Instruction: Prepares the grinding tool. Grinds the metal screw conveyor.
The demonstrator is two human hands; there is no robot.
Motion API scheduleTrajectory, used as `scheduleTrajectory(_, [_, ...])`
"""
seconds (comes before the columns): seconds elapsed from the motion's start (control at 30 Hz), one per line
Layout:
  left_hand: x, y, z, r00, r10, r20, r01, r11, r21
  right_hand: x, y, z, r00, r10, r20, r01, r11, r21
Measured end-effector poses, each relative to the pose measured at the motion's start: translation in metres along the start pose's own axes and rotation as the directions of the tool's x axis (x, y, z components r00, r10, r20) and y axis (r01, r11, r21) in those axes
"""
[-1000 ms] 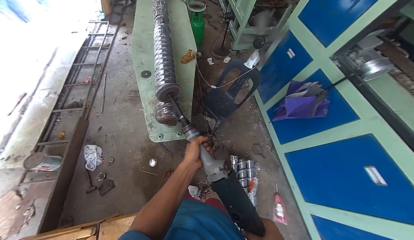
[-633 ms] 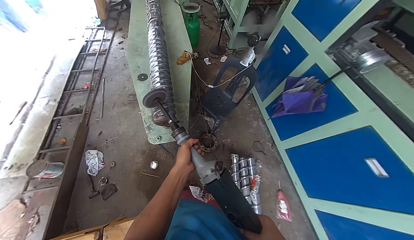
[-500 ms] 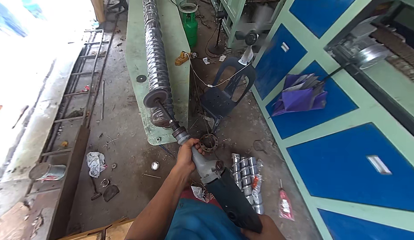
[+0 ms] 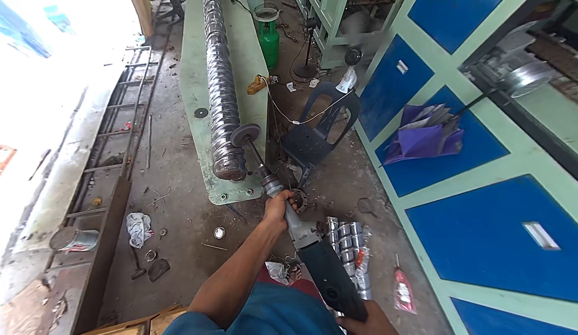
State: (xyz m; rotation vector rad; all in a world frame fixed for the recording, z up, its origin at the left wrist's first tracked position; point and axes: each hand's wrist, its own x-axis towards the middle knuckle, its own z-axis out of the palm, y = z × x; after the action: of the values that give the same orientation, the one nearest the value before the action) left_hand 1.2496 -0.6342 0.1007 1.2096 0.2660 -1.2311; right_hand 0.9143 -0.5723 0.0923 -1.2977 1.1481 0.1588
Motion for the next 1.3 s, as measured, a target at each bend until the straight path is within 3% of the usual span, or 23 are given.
scheduleTrajectory(0.23, [-0.009,0.003,0.0,1.0,0.014,-0.007,-0.014,1.0,-0.01,-0.001,0.0,0.0,1.0,-0.002,0.011,0.002,1.0,0.024])
scheduleTrajectory(0.73, [-0.027,0.01,-0.031,0.995,0.095,-0.011,-0.095,0.994,-0.046,0.006,0.004,0.005,0.997,-0.039,0.06,0.047,0.989,-0.141])
scheduleTrajectory(1.3, [0.005,-0.005,0.002,0.998,0.043,-0.043,-0.04,0.996,0.074,0.016,0.018,0.004,0.998,-0.005,0.063,0.001,0.997,0.073])
